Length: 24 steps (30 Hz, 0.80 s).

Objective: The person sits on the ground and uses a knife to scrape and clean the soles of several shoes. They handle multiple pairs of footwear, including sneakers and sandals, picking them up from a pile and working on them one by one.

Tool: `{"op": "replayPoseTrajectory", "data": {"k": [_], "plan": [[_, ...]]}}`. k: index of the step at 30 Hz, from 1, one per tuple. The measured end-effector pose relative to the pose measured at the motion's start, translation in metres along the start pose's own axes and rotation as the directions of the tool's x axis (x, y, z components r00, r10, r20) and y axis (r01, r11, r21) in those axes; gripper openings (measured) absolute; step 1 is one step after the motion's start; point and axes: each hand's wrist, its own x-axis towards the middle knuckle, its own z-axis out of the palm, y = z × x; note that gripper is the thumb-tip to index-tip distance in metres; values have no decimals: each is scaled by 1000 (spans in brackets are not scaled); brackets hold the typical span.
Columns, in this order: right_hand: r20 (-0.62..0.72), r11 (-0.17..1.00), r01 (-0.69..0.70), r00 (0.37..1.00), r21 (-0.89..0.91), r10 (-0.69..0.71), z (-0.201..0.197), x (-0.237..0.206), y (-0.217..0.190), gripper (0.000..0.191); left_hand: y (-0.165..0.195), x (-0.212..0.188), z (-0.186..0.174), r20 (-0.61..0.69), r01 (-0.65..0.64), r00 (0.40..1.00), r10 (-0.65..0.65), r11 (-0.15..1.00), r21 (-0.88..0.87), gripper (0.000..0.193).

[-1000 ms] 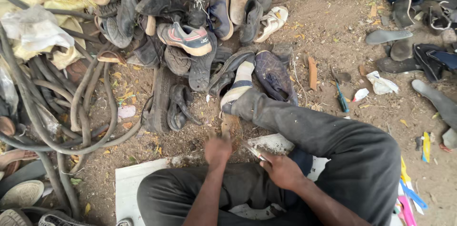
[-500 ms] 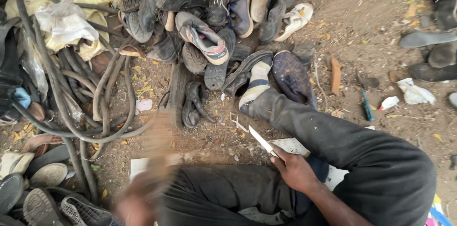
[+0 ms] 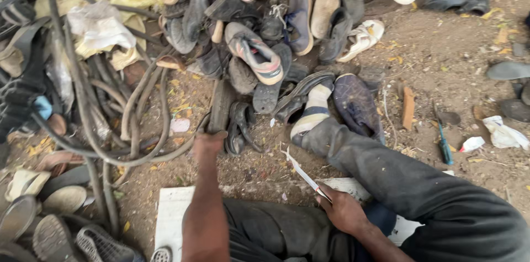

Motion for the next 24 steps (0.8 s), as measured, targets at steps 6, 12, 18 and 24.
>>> {"op": "replayPoseTrajectory", "data": {"k": [6, 12, 18, 24], "plan": [[-12, 1000, -30, 999, 6, 30, 5, 8, 8, 47, -26, -89, 0, -517, -343, 621, 588, 798, 496, 68], [-98, 993, -114, 989, -36, 110, 0, 12, 1, 56, -87, -197, 34, -254, -502, 528, 811, 539, 677, 74], [-265, 990, -28, 962, 135, 63, -29, -2, -21, 46, -59, -177, 62, 222, -508, 767, 602, 358, 784, 61], [-258, 977, -81, 957, 198, 131, -35, -34, -41, 52, -43, -131, 99, 179, -561, 734, 655, 436, 704, 26]]}}
